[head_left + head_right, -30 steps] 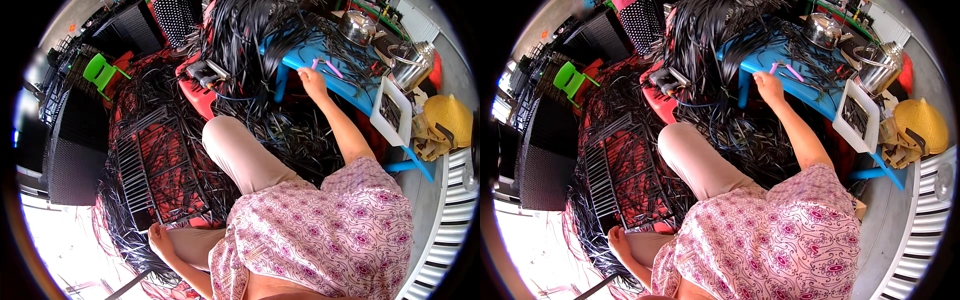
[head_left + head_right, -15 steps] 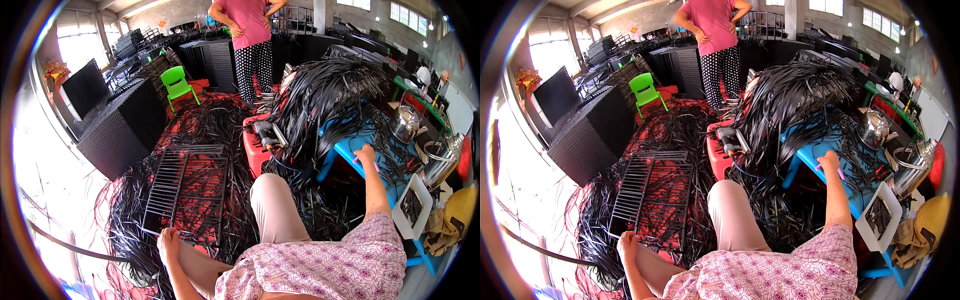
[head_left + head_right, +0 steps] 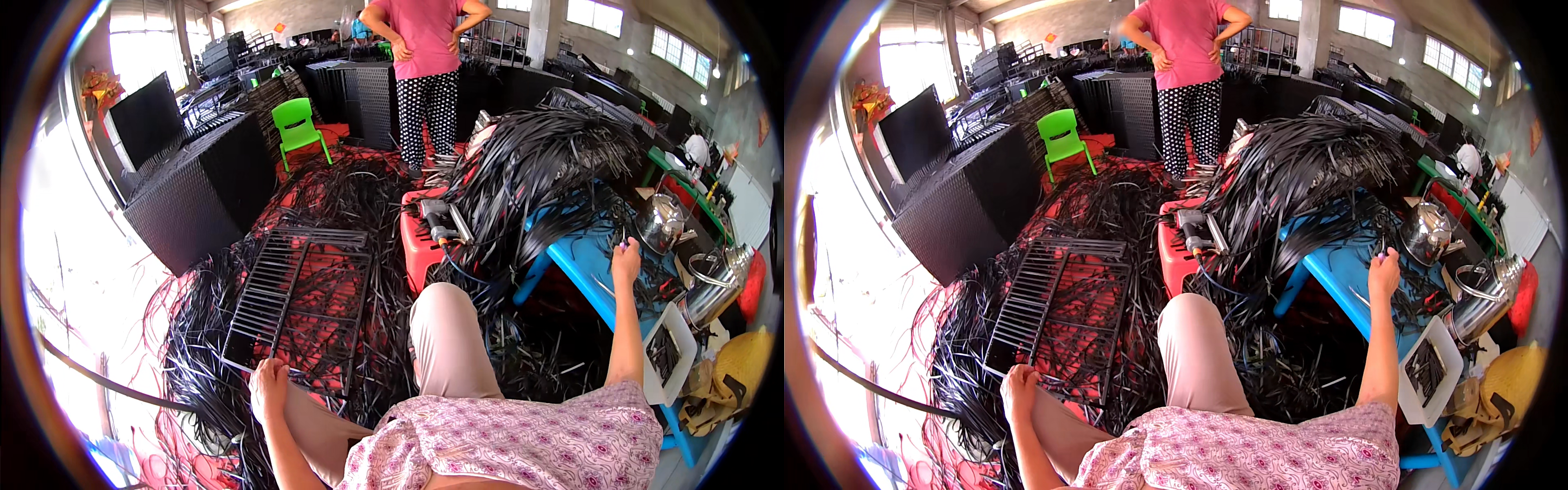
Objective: The person weaves black plastic strips around the metal frame of a piece of furniture, periodically securing the strips with a pneumatic stapler and trimming the ends with pliers.
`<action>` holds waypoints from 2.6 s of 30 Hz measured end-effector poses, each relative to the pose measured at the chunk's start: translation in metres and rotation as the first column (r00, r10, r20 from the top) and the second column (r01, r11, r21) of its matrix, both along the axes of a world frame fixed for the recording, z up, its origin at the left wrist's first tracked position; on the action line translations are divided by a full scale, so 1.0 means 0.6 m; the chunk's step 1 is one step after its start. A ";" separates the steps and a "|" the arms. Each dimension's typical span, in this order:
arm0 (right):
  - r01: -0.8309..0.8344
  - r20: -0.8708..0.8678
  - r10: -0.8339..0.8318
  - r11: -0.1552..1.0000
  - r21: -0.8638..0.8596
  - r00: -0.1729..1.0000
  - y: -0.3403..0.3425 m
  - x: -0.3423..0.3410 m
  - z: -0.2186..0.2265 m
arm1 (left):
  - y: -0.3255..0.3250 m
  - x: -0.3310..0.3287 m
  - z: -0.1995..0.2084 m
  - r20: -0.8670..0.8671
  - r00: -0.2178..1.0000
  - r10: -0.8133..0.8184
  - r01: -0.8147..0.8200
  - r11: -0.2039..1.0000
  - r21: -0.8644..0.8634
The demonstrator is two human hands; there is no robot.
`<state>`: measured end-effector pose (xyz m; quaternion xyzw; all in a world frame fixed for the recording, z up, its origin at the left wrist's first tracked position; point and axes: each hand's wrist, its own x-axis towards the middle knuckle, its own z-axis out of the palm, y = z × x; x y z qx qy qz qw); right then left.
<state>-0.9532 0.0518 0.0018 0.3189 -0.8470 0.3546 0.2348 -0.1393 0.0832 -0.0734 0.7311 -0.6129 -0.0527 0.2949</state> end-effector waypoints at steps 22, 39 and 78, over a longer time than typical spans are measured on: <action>-0.445 0.358 0.385 -0.165 -0.880 -0.851 -0.035 0.932 0.086 | 0.002 -0.192 0.161 -0.918 0.123 -0.376 -0.054 0.922 -0.384; -0.555 0.425 0.365 -0.435 -0.709 -0.829 -0.162 1.103 0.004 | -0.154 0.024 0.141 -0.866 0.107 -0.489 0.167 0.867 -0.469; -0.479 0.054 0.638 -0.628 0.614 -0.768 -0.572 1.403 -0.584 | -0.245 0.340 -0.536 -0.145 0.969 0.198 -0.216 0.969 -0.117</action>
